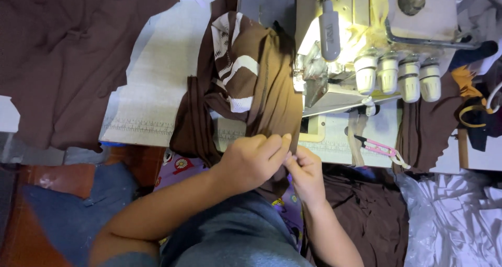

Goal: The person is folding and aligning brown fabric pieces on a sewing machine table in preparation for sewing.

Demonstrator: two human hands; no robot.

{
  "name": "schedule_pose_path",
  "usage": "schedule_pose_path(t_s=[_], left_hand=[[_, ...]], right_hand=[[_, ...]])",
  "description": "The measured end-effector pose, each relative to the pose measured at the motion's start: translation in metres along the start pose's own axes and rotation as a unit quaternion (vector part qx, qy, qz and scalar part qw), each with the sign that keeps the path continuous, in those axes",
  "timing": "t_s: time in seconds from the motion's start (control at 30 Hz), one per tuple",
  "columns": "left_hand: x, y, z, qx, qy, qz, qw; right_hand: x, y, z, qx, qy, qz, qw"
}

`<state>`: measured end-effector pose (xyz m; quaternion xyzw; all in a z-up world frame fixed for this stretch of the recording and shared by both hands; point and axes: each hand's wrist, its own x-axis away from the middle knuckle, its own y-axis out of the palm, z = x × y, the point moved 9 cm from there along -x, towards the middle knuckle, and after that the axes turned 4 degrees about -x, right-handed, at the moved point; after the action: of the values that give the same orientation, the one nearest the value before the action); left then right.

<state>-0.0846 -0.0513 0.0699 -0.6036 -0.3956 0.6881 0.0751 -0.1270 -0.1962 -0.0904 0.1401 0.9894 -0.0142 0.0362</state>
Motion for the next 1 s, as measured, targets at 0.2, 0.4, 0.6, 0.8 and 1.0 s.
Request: schedule_pose_path(t_s=[0.2,0.4,0.6,0.8,1.0], left_hand=[[-0.021,-0.003,-0.011,-0.038,-0.006,0.053,0.998],[-0.013,0.01,-0.012,-0.08,0.006,0.07,0.994],[0.027,0.006,-0.074,0.137,-0.158,-0.04,0.977],[0.174,0.043,-0.189,0.054,-0.354,-0.245,0.901],[0.099,-0.078,-0.27,0.116,-0.343,0.073,0.929]], right_hand=[[-0.026,-0.007,-0.015,-0.011,-0.035,0.042,0.998],[-0.03,-0.012,-0.01,0.001,-0.031,0.055,0.998],[-0.004,-0.024,-0.008,0.019,0.019,0.079,0.997],[0.028,-0.029,0.043,0.023,0.085,0.061,0.994],[0.046,0.026,0.032,-0.064,0.08,-0.06,0.993]])
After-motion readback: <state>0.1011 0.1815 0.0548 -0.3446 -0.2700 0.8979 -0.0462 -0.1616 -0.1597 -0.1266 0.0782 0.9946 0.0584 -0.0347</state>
